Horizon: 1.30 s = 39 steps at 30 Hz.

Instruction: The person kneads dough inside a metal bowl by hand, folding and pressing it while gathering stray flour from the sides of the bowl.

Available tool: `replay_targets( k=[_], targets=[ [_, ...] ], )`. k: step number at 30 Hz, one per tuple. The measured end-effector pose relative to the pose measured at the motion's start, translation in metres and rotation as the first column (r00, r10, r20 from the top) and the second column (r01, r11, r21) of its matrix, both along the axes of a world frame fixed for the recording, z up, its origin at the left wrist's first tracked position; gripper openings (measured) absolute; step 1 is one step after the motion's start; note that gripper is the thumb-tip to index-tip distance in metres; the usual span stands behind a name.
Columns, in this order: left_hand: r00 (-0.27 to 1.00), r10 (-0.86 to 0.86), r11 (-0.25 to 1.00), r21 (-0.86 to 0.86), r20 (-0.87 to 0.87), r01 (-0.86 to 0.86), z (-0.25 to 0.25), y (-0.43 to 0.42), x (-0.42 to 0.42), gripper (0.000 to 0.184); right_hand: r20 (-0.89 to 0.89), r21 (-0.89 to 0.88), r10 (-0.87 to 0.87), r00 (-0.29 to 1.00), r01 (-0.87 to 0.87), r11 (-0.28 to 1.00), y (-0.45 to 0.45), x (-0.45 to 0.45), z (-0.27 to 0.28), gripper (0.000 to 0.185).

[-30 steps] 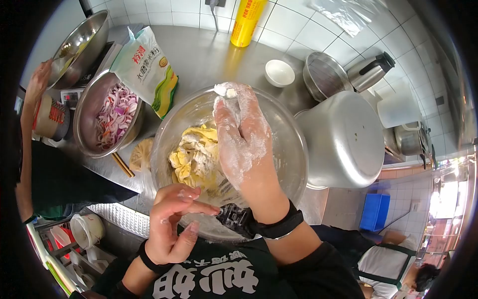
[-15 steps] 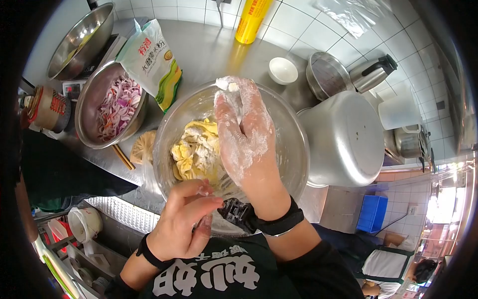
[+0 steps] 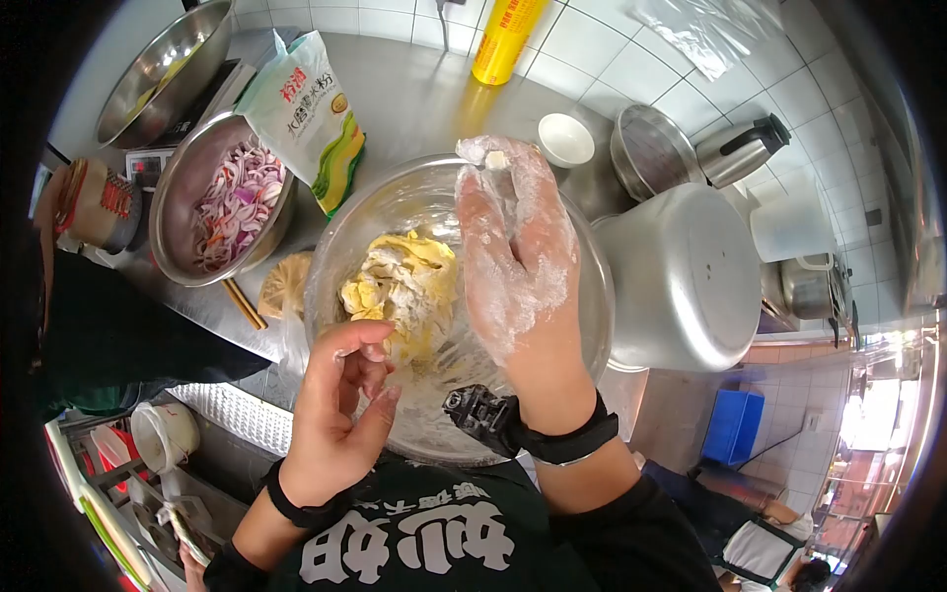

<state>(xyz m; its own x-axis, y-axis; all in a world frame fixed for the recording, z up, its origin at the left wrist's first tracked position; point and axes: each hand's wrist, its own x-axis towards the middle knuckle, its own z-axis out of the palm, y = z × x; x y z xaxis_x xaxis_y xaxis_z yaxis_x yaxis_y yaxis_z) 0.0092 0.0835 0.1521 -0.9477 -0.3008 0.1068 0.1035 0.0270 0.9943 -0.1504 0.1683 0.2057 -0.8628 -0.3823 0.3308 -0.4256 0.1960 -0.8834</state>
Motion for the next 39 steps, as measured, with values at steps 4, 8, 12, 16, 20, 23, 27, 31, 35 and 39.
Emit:
replay_targets(
  k=[4, 8, 12, 16, 20, 23, 27, 31, 35, 39],
  targets=[
    [0.998, -0.038, 0.999, -0.002, 0.042, 0.038, 0.004, -0.001, 0.001, 0.057, 0.033, -0.018, 0.004, 0.999, -0.003, 1.0, 0.0, -0.003, -0.004, 0.019],
    [0.988, -0.098, 0.995, -0.048, -0.119, 0.093, 0.005, 0.001, -0.002, 0.054, 0.01, -0.02, 0.035, 0.999, -0.034, 0.999, 0.001, -0.003, -0.004, 0.019],
    [0.971, -0.173, 0.984, -0.078, -0.168, 0.161, 0.013, 0.003, -0.003, 0.053, 0.031, 0.021, 0.037, 0.999, -0.038, 0.999, 0.001, 0.001, -0.001, 0.019],
    [0.976, -0.179, 0.979, -0.123, -0.123, 0.164, 0.014, 0.006, -0.005, 0.053, 0.015, 0.025, 0.042, 0.999, -0.042, 0.999, 0.0, 0.005, 0.0, 0.021],
    [0.982, -0.171, 0.955, -0.257, -0.081, 0.146, 0.019, 0.007, -0.006, 0.054, -0.142, 0.037, 0.054, 0.988, -0.05, 0.998, 0.001, 0.004, -0.003, 0.023],
    [0.982, -0.187, 0.937, -0.304, -0.017, 0.173, 0.023, 0.008, -0.006, 0.055, -0.194, 0.071, 0.052, 0.98, -0.039, 0.997, 0.001, 0.008, 0.001, 0.025],
    [0.977, -0.204, 0.968, -0.137, 0.065, 0.211, 0.029, 0.008, -0.005, 0.053, -0.269, 0.099, 0.057, 0.961, -0.031, 0.995, 0.002, 0.009, 0.001, 0.025],
    [0.974, -0.207, 0.923, 0.348, 0.097, 0.162, 0.023, 0.002, 0.0, 0.049, -0.213, 0.092, 0.064, 0.975, -0.045, 0.995, 0.005, 0.009, 0.002, 0.026],
    [0.986, -0.146, 0.921, 0.375, 0.081, 0.105, 0.016, -0.001, 0.001, 0.047, -0.244, 0.091, 0.047, 0.969, -0.025, 0.995, 0.008, 0.004, -0.001, 0.027],
    [0.978, -0.204, 0.948, 0.257, 0.046, 0.186, 0.014, -0.003, 0.002, 0.046, -0.19, 0.084, 0.057, 0.98, -0.042, 0.996, 0.008, 0.004, -0.003, 0.027]
  ],
)
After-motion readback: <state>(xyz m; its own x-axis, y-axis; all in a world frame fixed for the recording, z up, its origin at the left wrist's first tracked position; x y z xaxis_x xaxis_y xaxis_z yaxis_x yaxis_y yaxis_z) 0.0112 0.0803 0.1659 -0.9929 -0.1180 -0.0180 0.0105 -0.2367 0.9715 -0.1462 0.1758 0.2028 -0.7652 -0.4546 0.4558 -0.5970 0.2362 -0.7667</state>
